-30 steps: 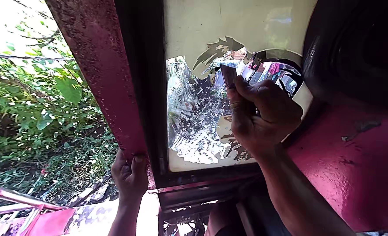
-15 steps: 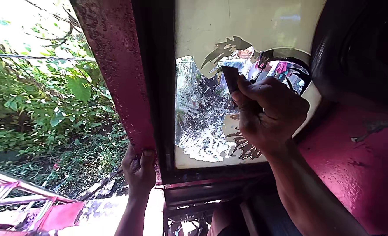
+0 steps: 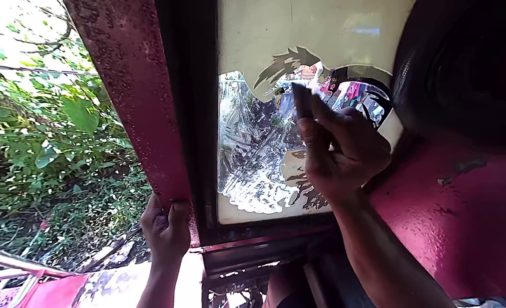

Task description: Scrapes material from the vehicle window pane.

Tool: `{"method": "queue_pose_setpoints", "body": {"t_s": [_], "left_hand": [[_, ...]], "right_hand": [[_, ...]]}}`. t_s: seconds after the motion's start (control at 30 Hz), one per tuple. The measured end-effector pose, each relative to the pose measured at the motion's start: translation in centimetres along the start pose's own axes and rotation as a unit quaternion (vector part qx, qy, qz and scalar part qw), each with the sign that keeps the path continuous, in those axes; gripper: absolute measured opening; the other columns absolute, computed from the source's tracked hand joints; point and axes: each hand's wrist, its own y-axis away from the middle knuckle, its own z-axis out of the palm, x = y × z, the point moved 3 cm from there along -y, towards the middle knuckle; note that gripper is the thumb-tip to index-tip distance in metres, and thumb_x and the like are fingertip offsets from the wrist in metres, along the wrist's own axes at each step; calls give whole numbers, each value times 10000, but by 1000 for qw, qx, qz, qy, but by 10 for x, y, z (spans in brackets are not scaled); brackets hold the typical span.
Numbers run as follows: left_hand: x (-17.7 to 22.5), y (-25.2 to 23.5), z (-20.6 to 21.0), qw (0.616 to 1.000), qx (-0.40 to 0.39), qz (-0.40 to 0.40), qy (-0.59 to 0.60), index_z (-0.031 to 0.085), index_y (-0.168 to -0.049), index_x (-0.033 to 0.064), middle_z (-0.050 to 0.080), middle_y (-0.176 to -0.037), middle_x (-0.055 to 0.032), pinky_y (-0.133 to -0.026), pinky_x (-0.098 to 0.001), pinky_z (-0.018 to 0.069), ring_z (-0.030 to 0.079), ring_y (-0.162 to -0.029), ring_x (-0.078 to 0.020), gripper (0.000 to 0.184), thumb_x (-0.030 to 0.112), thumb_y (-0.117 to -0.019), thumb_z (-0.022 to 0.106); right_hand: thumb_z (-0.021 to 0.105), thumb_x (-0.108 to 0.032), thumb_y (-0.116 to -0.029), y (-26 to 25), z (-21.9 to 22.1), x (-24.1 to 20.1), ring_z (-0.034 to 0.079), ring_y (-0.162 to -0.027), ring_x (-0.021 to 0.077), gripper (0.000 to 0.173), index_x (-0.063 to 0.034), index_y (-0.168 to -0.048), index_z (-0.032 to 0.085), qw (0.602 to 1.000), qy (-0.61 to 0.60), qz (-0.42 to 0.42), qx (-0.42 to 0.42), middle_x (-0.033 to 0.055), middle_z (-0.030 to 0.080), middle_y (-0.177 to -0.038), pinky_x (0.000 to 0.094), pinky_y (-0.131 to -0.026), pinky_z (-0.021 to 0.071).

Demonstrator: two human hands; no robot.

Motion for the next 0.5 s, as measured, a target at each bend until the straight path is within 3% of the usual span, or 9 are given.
{"method": "queue_pose_setpoints", "body": {"t_s": [0.27, 0.5], "left_hand": [[2, -1, 4, 1000, 7, -6, 5, 617, -1109, 236, 680, -939, 255, -791, -141, 560, 657, -871, 99, 351, 557, -970, 591], [3, -1, 4, 1000, 9, -15, -10, 600, -1120, 230, 667, -915, 268, -768, -133, 555, 649, -849, 113, 395, 592, -964, 576]], "right_hand": [[649, -22, -920, -5, 6, -4, 533, -603, 34, 171, 85, -992, 760, 1000, 13, -13, -12, 76, 592, -685, 135, -557, 424], [650, -30, -935, -8, 5, -6, 572, -641, 72, 174, 89, -1007, 754, 998, 47, -34, -38, 108, 621, -715, 150, -602, 454]]}}
